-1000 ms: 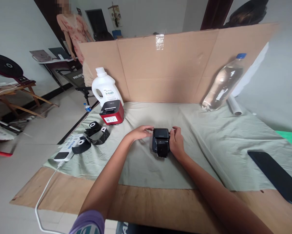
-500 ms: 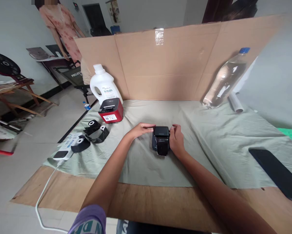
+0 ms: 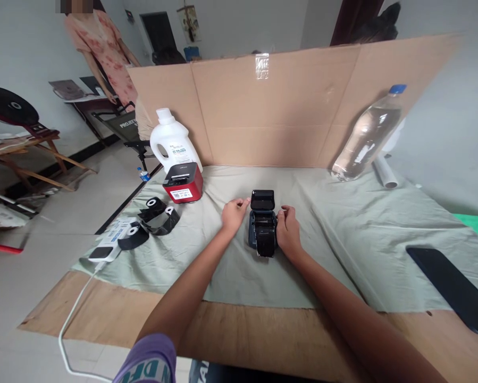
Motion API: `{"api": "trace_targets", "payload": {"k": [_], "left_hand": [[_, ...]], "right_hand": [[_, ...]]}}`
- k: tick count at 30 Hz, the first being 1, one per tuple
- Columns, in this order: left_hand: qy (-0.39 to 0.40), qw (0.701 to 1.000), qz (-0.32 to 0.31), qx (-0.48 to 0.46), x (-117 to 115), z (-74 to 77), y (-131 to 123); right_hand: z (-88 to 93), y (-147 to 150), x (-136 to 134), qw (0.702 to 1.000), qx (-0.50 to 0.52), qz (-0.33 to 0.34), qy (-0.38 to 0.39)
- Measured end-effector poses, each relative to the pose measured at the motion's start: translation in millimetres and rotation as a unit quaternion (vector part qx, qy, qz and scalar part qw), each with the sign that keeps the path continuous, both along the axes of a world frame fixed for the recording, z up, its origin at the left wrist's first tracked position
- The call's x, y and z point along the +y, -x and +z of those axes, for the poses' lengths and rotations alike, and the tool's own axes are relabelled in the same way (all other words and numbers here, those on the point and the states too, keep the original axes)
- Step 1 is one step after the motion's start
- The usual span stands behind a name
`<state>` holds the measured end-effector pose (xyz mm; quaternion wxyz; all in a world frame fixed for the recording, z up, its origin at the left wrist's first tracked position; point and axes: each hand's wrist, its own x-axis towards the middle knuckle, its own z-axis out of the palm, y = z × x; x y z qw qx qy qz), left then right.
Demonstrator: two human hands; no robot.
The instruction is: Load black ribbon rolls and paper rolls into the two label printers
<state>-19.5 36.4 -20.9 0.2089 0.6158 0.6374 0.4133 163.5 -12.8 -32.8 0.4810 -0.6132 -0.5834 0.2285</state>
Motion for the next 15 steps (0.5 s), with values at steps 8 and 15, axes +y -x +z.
{"api": "trace_targets", "payload": {"k": [8,15], "left_hand": [[0.087,0.909,-0.241,0.329,-14.4,66.8,-11.3],[0.116,0.871,-0.226,0.421,-18.4,82.0,-34.2]], "right_hand": [[-4.0,-2.4,3.1,1.000,-0.012,0.003,-0.009],[-4.9,-2.7,5.9,1.000,-0.004,0.009,-0.012]]}}
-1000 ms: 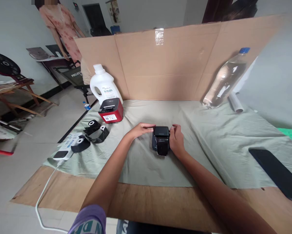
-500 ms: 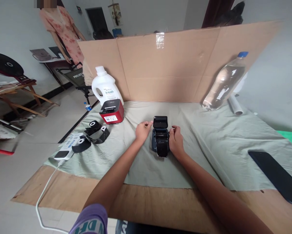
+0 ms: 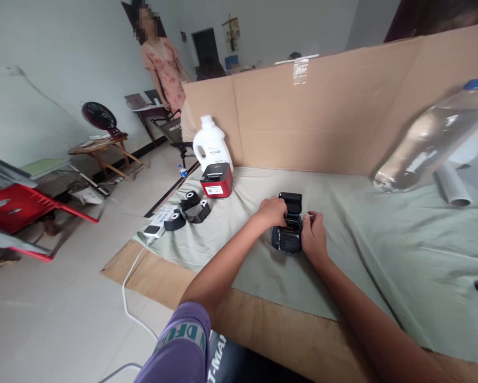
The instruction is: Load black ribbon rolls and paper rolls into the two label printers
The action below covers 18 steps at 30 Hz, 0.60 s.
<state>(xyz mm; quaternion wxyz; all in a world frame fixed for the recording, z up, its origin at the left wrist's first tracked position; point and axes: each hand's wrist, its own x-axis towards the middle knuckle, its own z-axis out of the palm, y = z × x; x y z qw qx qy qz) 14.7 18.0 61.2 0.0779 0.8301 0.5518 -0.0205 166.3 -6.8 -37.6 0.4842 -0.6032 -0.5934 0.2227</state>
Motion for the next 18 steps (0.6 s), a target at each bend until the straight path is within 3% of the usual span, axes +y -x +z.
{"api": "trace_targets", "payload": {"k": [5,8,10,14,18], "left_hand": [[-0.086,0.984,0.015,-0.153,-12.6,-0.1,17.0],[-0.074,0.942,0.039,-0.324,-28.2,6.6,44.0],[-0.077,0.915,0.073,-0.389,-43.0,14.4,72.5],[-0.144,0.920,0.187,-0.313,-72.5,25.1,145.4],[-0.093,0.948,0.278,-0.122,-84.4,10.2,203.0]], "right_hand": [[-0.6,0.6,1.9,1.000,0.009,-0.005,-0.012],[-2.5,0.1,3.4,1.000,0.007,-0.010,-0.011],[-3.2,0.0,4.2,1.000,0.009,-0.012,-0.010],[-2.2,0.5,4.6,1.000,0.019,-0.017,-0.004],[-1.2,0.7,4.9,1.000,0.019,-0.018,-0.007]]}}
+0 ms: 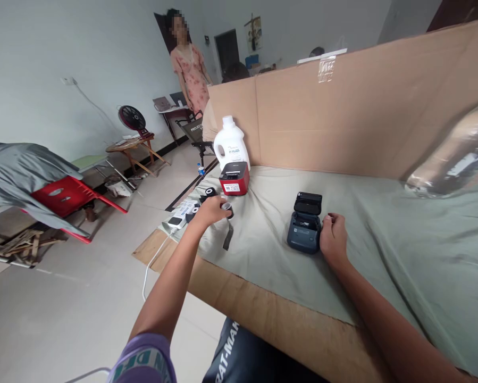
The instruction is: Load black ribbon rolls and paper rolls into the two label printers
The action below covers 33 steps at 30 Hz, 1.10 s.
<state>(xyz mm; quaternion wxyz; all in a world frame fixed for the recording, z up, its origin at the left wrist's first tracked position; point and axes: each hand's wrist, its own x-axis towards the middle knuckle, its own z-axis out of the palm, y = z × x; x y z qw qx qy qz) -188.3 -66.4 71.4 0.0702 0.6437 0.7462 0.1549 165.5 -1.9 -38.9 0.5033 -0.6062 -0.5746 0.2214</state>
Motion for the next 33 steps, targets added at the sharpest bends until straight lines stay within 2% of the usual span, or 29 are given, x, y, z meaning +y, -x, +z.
{"api": "trace_targets", "payload": {"k": [4,7,11,13,16,19,22,26,28,30,32,33], "left_hand": [[0.076,0.995,0.047,0.044,-1.3,-26.9,18.5],[0.085,0.994,0.058,0.045,-3.8,-36.2,18.2],[0.079,0.995,0.053,0.040,-6.0,-32.1,22.7],[0.036,0.997,0.065,0.017,-2.3,-27.6,30.1],[-0.038,0.993,0.114,-0.001,13.0,-22.9,42.3],[-0.004,0.990,0.138,0.012,35.2,-24.2,46.9],[0.041,0.991,0.124,0.021,51.2,-27.4,45.0],[0.017,0.997,0.080,0.015,48.8,-17.5,41.2],[-0.054,0.997,0.057,-0.025,40.2,-6.0,33.5],[-0.167,0.976,0.017,-0.136,31.4,4.3,14.9],[-0.244,0.921,-0.049,-0.300,25.1,8.0,-17.5],[-0.249,0.887,-0.083,-0.379,23.0,6.4,-38.2]], "right_hand": [[-1.7,-0.7,0.7,1.000,0.001,0.000,-0.003],[-2.9,-1.5,1.0,1.000,0.005,0.001,-0.005],[-3.4,-2.0,1.3,1.000,0.008,0.001,-0.006],[-3.6,-2.0,1.4,1.000,0.008,0.002,-0.003],[-3.8,-1.9,1.8,1.000,0.007,0.003,0.004],[-3.7,-2.0,2.4,1.000,0.010,0.004,0.009],[-4.3,-1.9,3.3,1.000,0.011,0.004,0.005],[-6.3,-1.1,2.9,1.000,0.019,0.004,-0.005],[-2.0,-1.1,0.9,0.999,0.017,-0.004,-0.040],[12.0,-1.4,-2.0,0.996,0.012,0.010,-0.084],[37.5,-1.1,-4.3,0.992,0.017,0.075,-0.096],[53.4,-0.6,-4.5,0.988,0.026,0.127,-0.079]]}}
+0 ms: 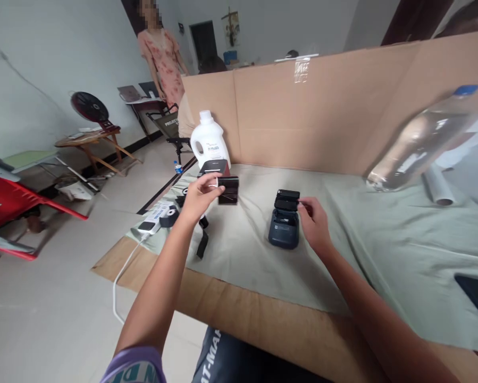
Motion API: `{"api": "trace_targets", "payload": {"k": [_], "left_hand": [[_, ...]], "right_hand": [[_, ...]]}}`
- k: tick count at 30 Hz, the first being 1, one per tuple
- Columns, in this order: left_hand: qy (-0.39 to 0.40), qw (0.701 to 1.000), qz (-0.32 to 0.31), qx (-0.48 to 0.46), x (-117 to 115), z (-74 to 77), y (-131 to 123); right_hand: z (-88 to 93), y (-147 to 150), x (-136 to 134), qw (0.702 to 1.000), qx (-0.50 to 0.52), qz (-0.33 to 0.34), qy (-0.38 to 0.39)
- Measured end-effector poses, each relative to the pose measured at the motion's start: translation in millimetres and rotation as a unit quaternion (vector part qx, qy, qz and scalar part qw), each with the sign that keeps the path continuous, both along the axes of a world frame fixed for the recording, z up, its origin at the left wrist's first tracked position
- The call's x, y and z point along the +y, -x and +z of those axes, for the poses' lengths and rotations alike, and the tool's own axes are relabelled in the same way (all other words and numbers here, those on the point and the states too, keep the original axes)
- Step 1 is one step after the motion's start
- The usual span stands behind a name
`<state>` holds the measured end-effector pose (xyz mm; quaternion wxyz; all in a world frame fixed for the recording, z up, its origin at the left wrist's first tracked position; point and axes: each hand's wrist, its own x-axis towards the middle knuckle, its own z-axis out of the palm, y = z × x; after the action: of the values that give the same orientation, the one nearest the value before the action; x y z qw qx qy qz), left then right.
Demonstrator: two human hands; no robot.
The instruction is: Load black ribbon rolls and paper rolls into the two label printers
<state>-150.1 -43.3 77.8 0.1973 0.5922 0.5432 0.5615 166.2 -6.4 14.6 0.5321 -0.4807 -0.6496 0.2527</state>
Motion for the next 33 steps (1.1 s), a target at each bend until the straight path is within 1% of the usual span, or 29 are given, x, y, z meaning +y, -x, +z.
{"api": "trace_targets", "payload": {"k": [2,3,5,7,9,12,15,18,19,21,23,26,29,31,33], "left_hand": [[0.000,0.989,-0.092,-0.119,-2.2,-10.1,-46.0],[0.009,0.979,-0.126,-0.159,-2.6,-17.9,-68.5],[0.030,0.962,-0.171,-0.212,-2.2,-36.0,-106.1],[0.029,0.952,-0.171,-0.251,-1.1,-52.5,-128.7],[0.033,0.951,-0.159,-0.262,-0.3,-63.3,-136.8],[0.053,0.955,-0.165,-0.239,-2.2,-69.2,-136.0],[0.076,0.950,-0.176,-0.247,-10.3,-72.2,-137.6],[0.118,0.941,-0.178,-0.262,-24.5,-77.3,-146.7],[0.131,0.941,-0.170,-0.263,-29.9,-78.9,-150.7],[0.150,0.942,-0.142,-0.264,-40.5,-81.5,-158.8],[0.174,0.941,-0.127,-0.261,-49.1,-84.0,-166.1],[0.218,0.933,-0.143,-0.247,-56.9,-89.5,-173.9],[0.231,0.928,-0.166,-0.242,-58.6,-94.8,-177.1],[0.230,0.925,-0.173,-0.246,-57.3,-96.1,-177.0],[0.232,0.923,-0.176,-0.249,-55.2,-95.9,-176.0]], "right_hand": [[33.6,0.7,2.0,0.991,-0.016,0.119,0.055],[49.1,0.6,4.0,0.980,-0.035,0.177,0.088],[73.3,-1.4,9.0,0.954,-0.079,0.256,0.137],[86.7,-5.0,12.9,0.934,-0.117,0.296,0.161],[91.0,-7.8,14.1,0.923,-0.142,0.317,0.168],[90.0,-6.9,11.7,0.914,-0.168,0.330,0.168],[90.2,-3.7,10.7,0.922,-0.147,0.321,0.161],[90.0,-7.8,16.0,0.948,-0.072,0.269,0.151],[88.0,-11.3,18.7,0.955,-0.051,0.247,0.154],[79.5,-19.5,24.2,0.960,-0.037,0.216,0.175],[65.5,-26.3,28.5,0.956,-0.064,0.205,0.202],[41.7,-27.9,31.8,0.949,-0.165,0.181,0.200],[24.0,-19.8,34.0,0.943,-0.263,0.138,0.149],[15.3,-13.1,36.2,0.939,-0.303,0.119,0.114],[7.3,-7.7,38.5,0.934,-0.328,0.116,0.087]]}}
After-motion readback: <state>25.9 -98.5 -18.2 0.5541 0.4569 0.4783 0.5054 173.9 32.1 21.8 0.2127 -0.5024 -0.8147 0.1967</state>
